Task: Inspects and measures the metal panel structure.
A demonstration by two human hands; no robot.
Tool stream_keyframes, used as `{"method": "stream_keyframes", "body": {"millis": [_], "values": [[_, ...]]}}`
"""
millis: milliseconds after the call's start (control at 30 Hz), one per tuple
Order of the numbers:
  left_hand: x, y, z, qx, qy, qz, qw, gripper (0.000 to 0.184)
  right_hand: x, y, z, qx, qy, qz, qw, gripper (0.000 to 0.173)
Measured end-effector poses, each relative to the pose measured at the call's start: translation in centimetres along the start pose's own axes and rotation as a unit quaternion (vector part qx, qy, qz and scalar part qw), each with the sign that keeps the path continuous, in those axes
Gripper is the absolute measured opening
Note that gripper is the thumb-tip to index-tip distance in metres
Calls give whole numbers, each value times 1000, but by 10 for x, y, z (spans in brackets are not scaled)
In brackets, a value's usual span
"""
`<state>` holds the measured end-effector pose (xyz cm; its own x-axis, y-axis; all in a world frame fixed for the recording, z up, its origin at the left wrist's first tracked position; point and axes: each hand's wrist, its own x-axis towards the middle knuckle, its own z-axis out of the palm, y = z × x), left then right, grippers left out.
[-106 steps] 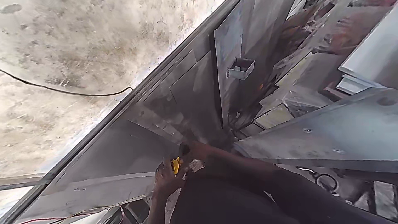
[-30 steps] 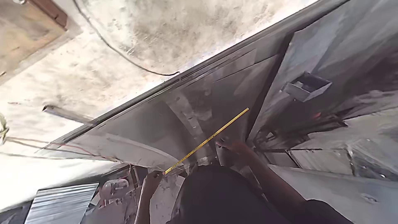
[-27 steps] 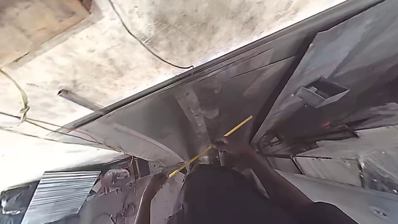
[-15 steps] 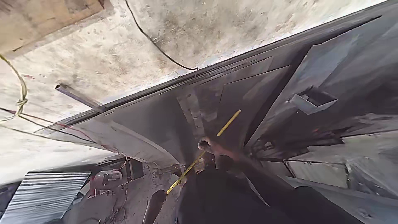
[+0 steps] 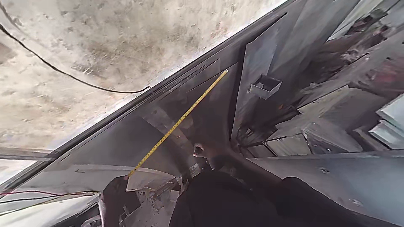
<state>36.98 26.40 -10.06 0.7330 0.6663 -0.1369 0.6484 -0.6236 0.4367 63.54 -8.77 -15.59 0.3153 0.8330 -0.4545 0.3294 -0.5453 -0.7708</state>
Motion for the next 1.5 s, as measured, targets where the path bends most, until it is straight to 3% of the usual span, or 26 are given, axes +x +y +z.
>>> {"method": "stream_keyframes", "body": {"millis": [133,267,533,733,1200,1333,1500], "values": [[34,18,-25,10,17,23,1000,40,-14,26,15,8,2,3,1000,37],[59,7,-43,23,11,34,999,44,-28,44,15,15,4,41,999,39],[92,11,-63,60,-23,9,998,45,-42,36,13,37,21,105,994,40],[125,13,-56,87,0,-4,996,39,-34,37,23,15,-3,98,995,44],[146,18,-63,176,25,-4,984,44,-31,48,38,20,1,97,995,41],[145,21,-65,135,15,-4,991,42,-30,47,38,22,6,102,995,40],[110,7,-52,-17,-61,31,997,35,-32,43,36,23,8,108,994,42]]}}
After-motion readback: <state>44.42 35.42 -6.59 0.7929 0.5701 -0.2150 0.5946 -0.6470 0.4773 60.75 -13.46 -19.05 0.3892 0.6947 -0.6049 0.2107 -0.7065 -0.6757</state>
